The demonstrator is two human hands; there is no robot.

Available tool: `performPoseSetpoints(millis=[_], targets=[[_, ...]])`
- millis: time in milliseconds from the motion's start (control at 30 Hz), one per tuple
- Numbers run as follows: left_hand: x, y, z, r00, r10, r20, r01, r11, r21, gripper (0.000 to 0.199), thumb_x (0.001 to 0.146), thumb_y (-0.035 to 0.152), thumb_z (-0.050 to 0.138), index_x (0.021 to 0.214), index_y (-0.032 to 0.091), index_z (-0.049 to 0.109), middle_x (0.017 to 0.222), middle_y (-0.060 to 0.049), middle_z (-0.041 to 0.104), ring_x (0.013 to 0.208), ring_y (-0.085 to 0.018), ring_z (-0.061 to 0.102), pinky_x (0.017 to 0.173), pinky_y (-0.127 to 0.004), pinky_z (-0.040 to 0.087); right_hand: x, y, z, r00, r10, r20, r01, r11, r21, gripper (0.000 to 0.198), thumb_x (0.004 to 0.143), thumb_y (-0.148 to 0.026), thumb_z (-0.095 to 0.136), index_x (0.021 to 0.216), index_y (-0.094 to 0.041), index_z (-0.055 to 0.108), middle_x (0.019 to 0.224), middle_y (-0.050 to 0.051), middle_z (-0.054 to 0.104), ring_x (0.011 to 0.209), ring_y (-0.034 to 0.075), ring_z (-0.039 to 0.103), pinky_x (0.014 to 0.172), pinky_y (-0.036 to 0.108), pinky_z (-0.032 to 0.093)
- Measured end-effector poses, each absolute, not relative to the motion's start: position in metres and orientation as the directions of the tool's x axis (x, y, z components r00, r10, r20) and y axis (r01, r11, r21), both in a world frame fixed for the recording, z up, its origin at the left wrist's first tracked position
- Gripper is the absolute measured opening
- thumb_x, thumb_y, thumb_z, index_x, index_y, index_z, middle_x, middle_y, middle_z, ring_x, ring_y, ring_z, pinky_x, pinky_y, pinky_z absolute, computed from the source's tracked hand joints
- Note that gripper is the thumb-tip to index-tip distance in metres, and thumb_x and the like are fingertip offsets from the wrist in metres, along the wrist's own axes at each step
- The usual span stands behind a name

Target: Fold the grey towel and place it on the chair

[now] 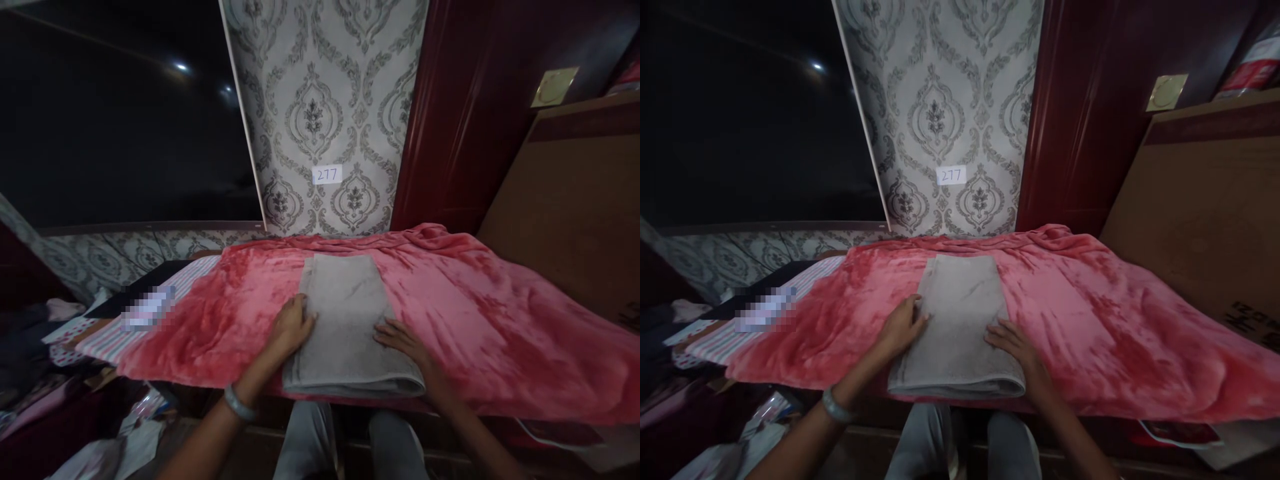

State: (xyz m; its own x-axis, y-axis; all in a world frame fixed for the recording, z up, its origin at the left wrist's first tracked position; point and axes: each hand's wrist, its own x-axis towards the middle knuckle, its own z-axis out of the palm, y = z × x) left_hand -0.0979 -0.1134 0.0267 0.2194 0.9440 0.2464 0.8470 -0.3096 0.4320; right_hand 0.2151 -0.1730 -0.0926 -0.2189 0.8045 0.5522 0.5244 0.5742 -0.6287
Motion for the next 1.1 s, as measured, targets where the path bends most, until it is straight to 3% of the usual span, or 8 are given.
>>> performPoseSetpoints(millis=[233, 433, 600, 700, 833, 967, 1033, 1100], targets=[[-0.082, -0.073, 0.032, 0.119, 0.991, 0.058, 0.846, -0.131, 0.517, 0.054, 0.094, 0.034, 0.055, 0.142, 0.012, 0.045, 0.118, -0.015, 0.07, 0.111, -0.026, 0.066, 0.09, -0.033, 0.048, 0.215, -0.174, -0.094, -0.228, 0.8, 0.555, 0.549, 0.576, -0.605, 0.045, 0.097, -0.053, 0.051, 0.131, -0.031, 0.069, 0.139, 0.01, 0.063, 0.142, 0.032, 0.045, 0.114, 0.06, 0.041], [-0.075, -0.055, 0.028, 0.073, 0.994, 0.079, 0.813, -0.105, 0.573, 0.06, 0.085, 0.027, 0.066, 0.141, 0.014, 0.047, 0.125, -0.017, 0.068, 0.116, -0.028, 0.064, 0.093, -0.033, 0.046, 0.214, -0.175, -0.095, -0.218, 0.793, 0.569, 0.542, 0.583, -0.605, 0.043, 0.095, -0.052, 0.055, 0.13, -0.031, 0.07, 0.139, 0.009, 0.063, 0.142, 0.031, 0.044, 0.115, 0.059, 0.04], [-0.08, -0.048, 0.017, 0.089, 0.986, 0.138, 0.751, -0.158, 0.642, 0.05, 0.082, 0.021, 0.065, 0.131, 0.019, 0.056, 0.093, -0.005, 0.07, 0.088, -0.022, 0.066, 0.079, -0.029, 0.047, 0.214, -0.175, -0.094, -0.228, 0.78, 0.582, 0.534, 0.601, -0.595, 0.046, 0.094, -0.053, 0.056, 0.133, -0.032, 0.068, 0.14, 0.01, 0.063, 0.143, 0.032, 0.044, 0.115, 0.061, 0.039], [-0.084, -0.044, 0.008, 0.081, 0.979, 0.185, 0.665, -0.191, 0.722, 0.047, 0.079, 0.018, 0.063, 0.126, 0.019, 0.059, 0.069, 0.005, 0.057, 0.066, -0.016, 0.057, 0.067, -0.026, 0.043, 0.213, -0.175, -0.092, -0.228, 0.781, 0.582, 0.538, 0.599, -0.593, 0.045, 0.094, -0.052, 0.057, 0.133, -0.031, 0.068, 0.139, 0.01, 0.063, 0.143, 0.031, 0.044, 0.115, 0.06, 0.039], [-0.087, -0.04, -0.005, 0.044, 0.975, 0.217, 0.555, -0.204, 0.806, 0.04, 0.079, 0.015, 0.057, 0.117, 0.019, 0.063, 0.059, 0.009, 0.044, 0.056, -0.013, 0.047, 0.059, -0.022, 0.039, 0.211, -0.176, -0.089, -0.219, 0.782, 0.583, 0.538, 0.596, -0.597, 0.044, 0.096, -0.054, 0.053, 0.131, -0.032, 0.069, 0.139, 0.01, 0.064, 0.141, 0.031, 0.047, 0.115, 0.059, 0.04], [-0.093, -0.039, -0.014, 0.151, 0.947, 0.283, 0.659, -0.31, 0.686, 0.033, 0.083, 0.016, 0.055, 0.113, 0.019, 0.069, 0.066, 0.004, 0.054, 0.066, -0.015, 0.055, 0.068, -0.026, 0.047, 0.21, -0.177, -0.085, -0.224, 0.797, 0.561, 0.532, 0.582, -0.614, 0.05, 0.094, -0.06, 0.055, 0.131, -0.03, 0.07, 0.139, 0.012, 0.063, 0.141, 0.032, 0.046, 0.116, 0.061, 0.037], [-0.099, -0.044, -0.014, 0.219, 0.912, 0.346, 0.729, -0.388, 0.564, 0.037, 0.086, 0.019, 0.056, 0.12, 0.02, 0.069, 0.089, -0.003, 0.066, 0.083, -0.018, 0.062, 0.08, -0.031, 0.052, 0.209, -0.177, -0.084, -0.219, 0.809, 0.545, 0.532, 0.568, -0.628, 0.05, 0.094, -0.06, 0.054, 0.131, -0.03, 0.07, 0.139, 0.012, 0.063, 0.141, 0.032, 0.046, 0.117, 0.062, 0.035], [-0.11, -0.053, -0.013, 0.32, 0.847, 0.425, 0.767, -0.495, 0.408, 0.041, 0.089, 0.017, 0.054, 0.127, 0.022, 0.069, 0.122, -0.01, 0.065, 0.107, -0.023, 0.062, 0.094, -0.038, 0.051, 0.209, -0.177, -0.083, -0.217, 0.811, 0.543, 0.532, 0.564, -0.631, 0.049, 0.094, -0.06, 0.054, 0.13, -0.031, 0.07, 0.139, 0.011, 0.063, 0.14, 0.032, 0.046, 0.116, 0.062, 0.036]])
